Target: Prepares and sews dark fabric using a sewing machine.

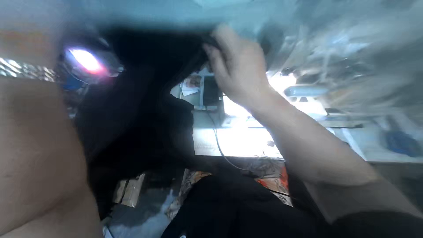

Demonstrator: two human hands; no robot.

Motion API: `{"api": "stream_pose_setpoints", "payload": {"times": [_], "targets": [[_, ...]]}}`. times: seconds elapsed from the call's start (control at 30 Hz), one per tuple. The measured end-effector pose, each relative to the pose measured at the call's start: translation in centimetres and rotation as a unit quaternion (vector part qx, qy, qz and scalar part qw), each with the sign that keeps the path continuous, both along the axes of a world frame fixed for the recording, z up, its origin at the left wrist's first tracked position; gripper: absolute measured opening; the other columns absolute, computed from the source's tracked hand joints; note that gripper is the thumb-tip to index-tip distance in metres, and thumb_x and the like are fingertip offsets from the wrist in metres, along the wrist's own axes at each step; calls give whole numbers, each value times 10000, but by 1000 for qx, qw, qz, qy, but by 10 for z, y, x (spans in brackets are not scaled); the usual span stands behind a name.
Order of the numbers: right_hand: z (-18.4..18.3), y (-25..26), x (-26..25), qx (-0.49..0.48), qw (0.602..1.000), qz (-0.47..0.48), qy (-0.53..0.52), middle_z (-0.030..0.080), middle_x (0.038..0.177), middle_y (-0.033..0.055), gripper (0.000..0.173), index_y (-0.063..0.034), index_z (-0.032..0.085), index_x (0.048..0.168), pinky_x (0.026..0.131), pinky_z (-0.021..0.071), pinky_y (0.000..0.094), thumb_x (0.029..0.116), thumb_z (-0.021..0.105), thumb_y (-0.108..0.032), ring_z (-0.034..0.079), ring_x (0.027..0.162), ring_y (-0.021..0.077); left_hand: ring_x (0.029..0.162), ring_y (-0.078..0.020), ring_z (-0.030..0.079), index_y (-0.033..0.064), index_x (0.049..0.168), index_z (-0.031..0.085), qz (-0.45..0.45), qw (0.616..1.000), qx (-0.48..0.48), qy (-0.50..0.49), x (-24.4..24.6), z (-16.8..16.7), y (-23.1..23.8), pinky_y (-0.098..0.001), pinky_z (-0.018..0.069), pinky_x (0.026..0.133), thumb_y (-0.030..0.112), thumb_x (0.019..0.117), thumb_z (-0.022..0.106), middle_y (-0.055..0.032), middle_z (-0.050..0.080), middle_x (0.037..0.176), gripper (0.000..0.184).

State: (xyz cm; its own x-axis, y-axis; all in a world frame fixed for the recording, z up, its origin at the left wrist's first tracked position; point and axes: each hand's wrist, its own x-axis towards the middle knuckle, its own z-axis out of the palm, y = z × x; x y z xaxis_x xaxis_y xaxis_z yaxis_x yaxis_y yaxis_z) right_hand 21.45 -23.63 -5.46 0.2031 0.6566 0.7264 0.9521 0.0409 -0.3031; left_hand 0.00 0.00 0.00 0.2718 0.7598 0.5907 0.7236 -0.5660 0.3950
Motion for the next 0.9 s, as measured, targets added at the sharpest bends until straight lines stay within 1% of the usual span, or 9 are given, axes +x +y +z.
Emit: {"api": "stream_pose_setpoints", "payload": {"times": [0.07, 0.1, 0.13, 0.23, 0.33, 0.47, 0.63, 0.8, 0.9], "targets": [[-19, -23, -1, -10, 1000, 10, 7, 648, 830, 94, 247, -59, 622, 1068, 574, 521, 460, 1077, 484, -263, 667, 709, 257, 880, -378, 652, -80, 1002, 649, -104, 961, 139, 217, -30, 6, 22, -530, 531, 724, 199, 1012, 555, -269, 651, 941, 294], [-34, -33, -6, -55, 998, 31, 20, 643, 817, 84, 239, -67, 629, 1040, 561, 532, 462, 1064, 507, -270, 667, 698, 250, 1036, -541, 623, -109, 1129, 613, -80, 953, 105, 272, -23, 12, 0, -714, 487, 824, 209, 1046, 498, -368, 628, 1103, 347], [-52, -42, -13, -124, 989, 71, 32, 645, 804, 70, 226, -79, 646, 1016, 564, 556, 466, 1051, 541, -276, 672, 692, 240, 1163, -606, 558, -105, 1215, 585, -68, 953, 60, 289, -13, 12, -27, -781, 419, 906, 143, 1038, 488, -402, 585, 1222, 320], [-113, -55, -31, -387, 898, 208, 28, 694, 931, 122, 246, -89, 651, 1153, 741, 592, 533, 1040, 588, -298, 712, 849, 308, 1187, -539, 577, 45, 1223, 670, -144, 914, -38, 377, -5, -29, -46, -734, 472, 931, -72, 909, 617, -298, 616, 1247, 339], [-151, -60, -40, -491, 828, 262, 62, 665, 1133, 229, 386, -74, 539, 1392, 903, 542, 579, 1049, 587, -244, 675, 1047, 412, 1126, -451, 655, 133, 1218, 731, -167, 827, -159, 512, -2, -83, -35, -695, 512, 908, 67, 918, 696, -206, 707, 1175, 309], [-171, -69, -24, -377, 882, 257, 118, 689, 1182, 190, 445, -169, 538, 1483, 919, 572, 520, 1043, 587, -216, 704, 1034, 343, 1154, -351, 662, 124, 1393, 624, -281, 804, -248, 461, 15, -103, -36, -598, 502, 1015, 458, 840, 838, -165, 689, 1262, 680], [-217, -68, 9, -279, 934, 152, 166, 711, 1028, 133, 356, -82, 638, 1353, 816, 584, 409, 1040, 553, -228, 687, 849, 230, 1027, -308, 713, 43, 1321, 644, -406, 818, -248, 323, 72, -141, -50, -528, 558, 952, 373, 974, 710, -175, 721, 1127, 484], [-263, -71, 15, -218, 956, 101, 165, 710, 968, 86, 306, -60, 686, 1216, 797, 577, 343, 1020, 568, -262, 669, 813, 167, 911, -339, 716, 42, 1269, 619, -318, 875, -282, 233, 138, -219, -57, -584, 572, 854, 394, 989, 672, -165, 720, 966, 453], [-266, -69, 17, -206, 964, 77, 150, 716, 968, 17, 248, -127, 724, 1129, 859, 553, 342, 1017, 563, -279, 664, 900, 131, 968, -322, 702, 64, 1254, 626, -270, 905, -267, 192, 163, -245, -66, -561, 567, 864, 386, 963, 687, -154, 705, 1037, 438]]}}
